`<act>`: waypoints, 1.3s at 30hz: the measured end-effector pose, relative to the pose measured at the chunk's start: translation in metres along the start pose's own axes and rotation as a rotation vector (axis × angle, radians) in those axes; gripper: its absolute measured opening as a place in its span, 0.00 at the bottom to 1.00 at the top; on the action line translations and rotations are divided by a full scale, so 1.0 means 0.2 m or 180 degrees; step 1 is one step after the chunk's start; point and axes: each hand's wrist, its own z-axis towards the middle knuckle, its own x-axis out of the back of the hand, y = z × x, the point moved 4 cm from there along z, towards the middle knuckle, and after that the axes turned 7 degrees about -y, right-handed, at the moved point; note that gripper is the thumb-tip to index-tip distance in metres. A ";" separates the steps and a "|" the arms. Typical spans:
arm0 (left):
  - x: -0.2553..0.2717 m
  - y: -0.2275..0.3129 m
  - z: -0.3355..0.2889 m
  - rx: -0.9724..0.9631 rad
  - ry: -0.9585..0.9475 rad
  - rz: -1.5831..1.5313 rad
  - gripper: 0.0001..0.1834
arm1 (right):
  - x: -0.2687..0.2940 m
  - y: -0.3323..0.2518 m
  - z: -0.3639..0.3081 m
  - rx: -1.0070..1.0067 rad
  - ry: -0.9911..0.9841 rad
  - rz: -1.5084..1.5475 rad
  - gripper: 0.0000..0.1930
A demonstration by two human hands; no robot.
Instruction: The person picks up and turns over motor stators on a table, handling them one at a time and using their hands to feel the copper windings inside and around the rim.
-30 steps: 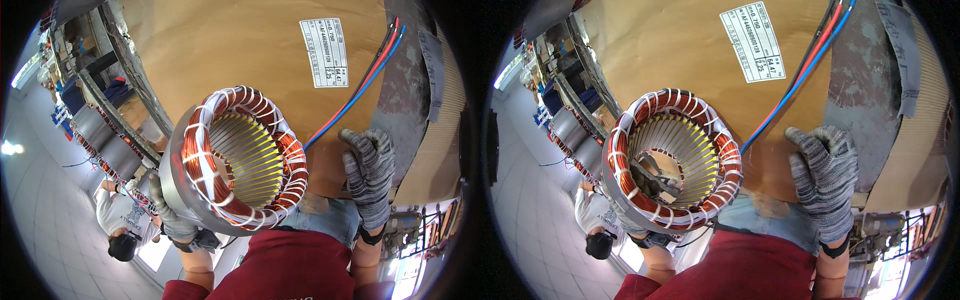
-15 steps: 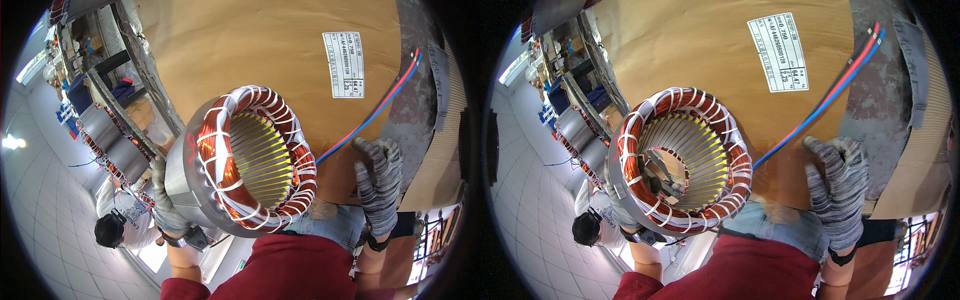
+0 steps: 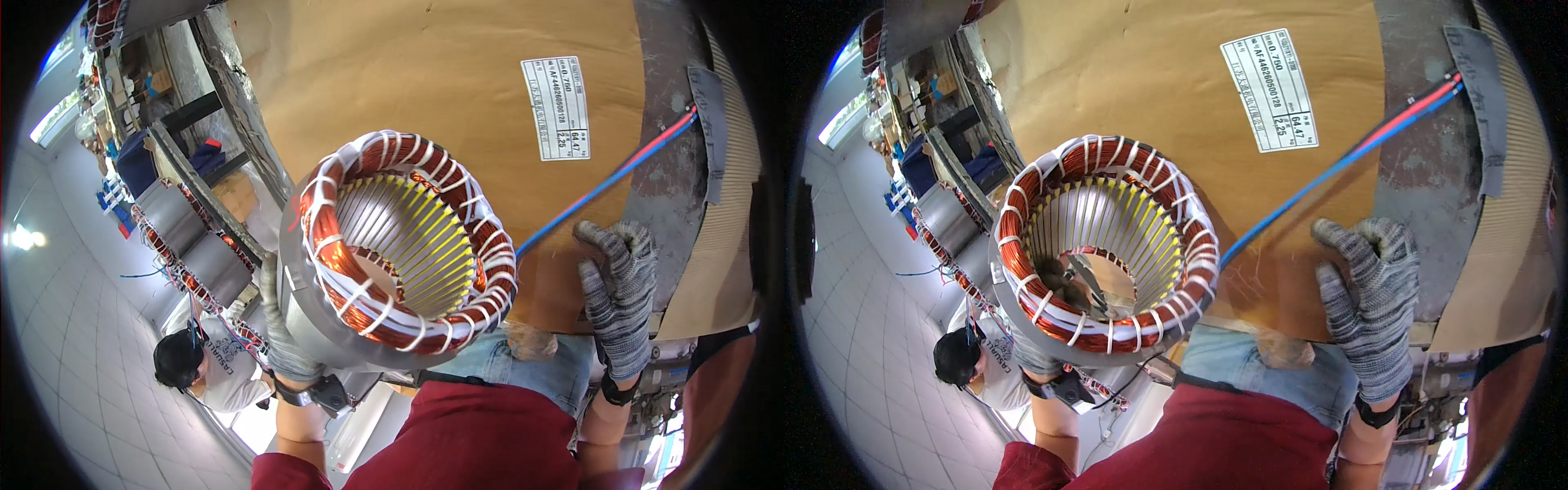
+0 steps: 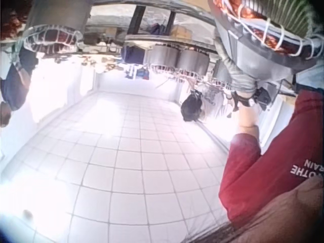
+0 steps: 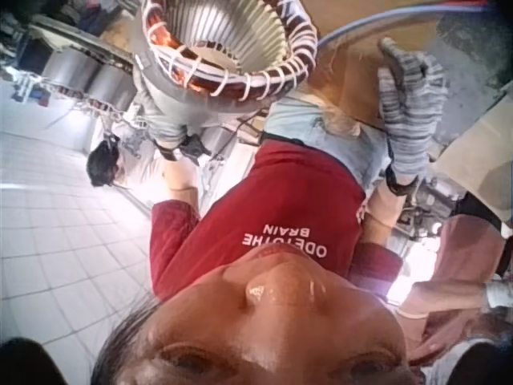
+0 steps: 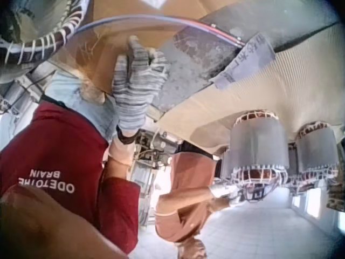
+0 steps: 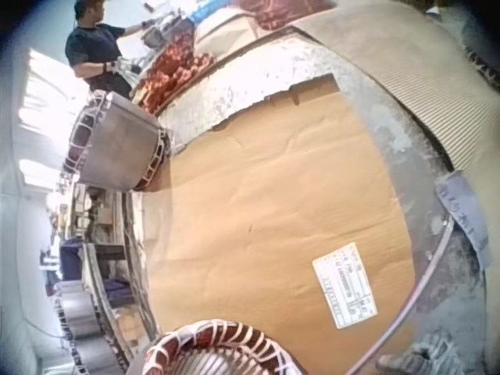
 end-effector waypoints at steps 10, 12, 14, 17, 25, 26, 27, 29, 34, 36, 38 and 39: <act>0.03 -0.19 -0.36 -0.1309 0.0161 0.2619 0.48 | 0.00 0.01 0.00 0.0095 0.0046 0.0260 0.17; 0.03 -0.24 -0.45 -0.2271 -0.0045 0.4693 0.54 | 0.01 0.02 0.00 0.0119 0.0063 0.0233 0.17; 0.05 -0.30 -0.48 -0.2173 0.0039 0.4438 0.53 | 0.00 0.03 0.00 0.0132 0.0001 0.0339 0.17; 0.09 -0.38 -0.53 -0.1907 0.0341 0.3666 0.52 | -0.01 0.04 0.00 0.0120 -0.0059 0.0382 0.17; 0.15 -0.46 -0.56 -0.1498 0.0679 0.2631 0.46 | 0.00 0.03 0.01 0.0148 -0.0108 0.0316 0.16; 0.15 -0.47 -0.56 -0.1465 0.0677 0.2571 0.46 | 0.00 0.03 0.02 0.0111 -0.0148 0.0338 0.16; 0.16 -0.47 -0.57 -0.1430 0.0682 0.2531 0.45 | 0.00 0.03 0.02 0.0108 -0.0157 0.0336 0.16; 0.16 -0.48 -0.57 -0.1381 0.0697 0.2450 0.43 | -0.01 0.03 0.02 0.0078 -0.0159 0.0285 0.16; 0.17 -0.52 -0.59 -0.1281 0.0693 0.2287 0.40 | 0.00 0.02 0.01 0.0107 -0.0157 0.0183 0.15; 0.17 -0.52 -0.59 -0.1258 0.0688 0.2259 0.39 | 0.01 0.02 0.00 0.0164 -0.0074 0.0083 0.15; 0.16 -0.52 -0.59 -0.1233 0.0661 0.2278 0.38 | 0.01 0.04 -0.03 -0.0105 0.0018 0.0676 0.16; 0.17 -0.52 -0.59 -0.1219 0.0658 0.2327 0.37 | 0.01 0.02 -0.04 -0.0095 0.0011 0.0679 0.16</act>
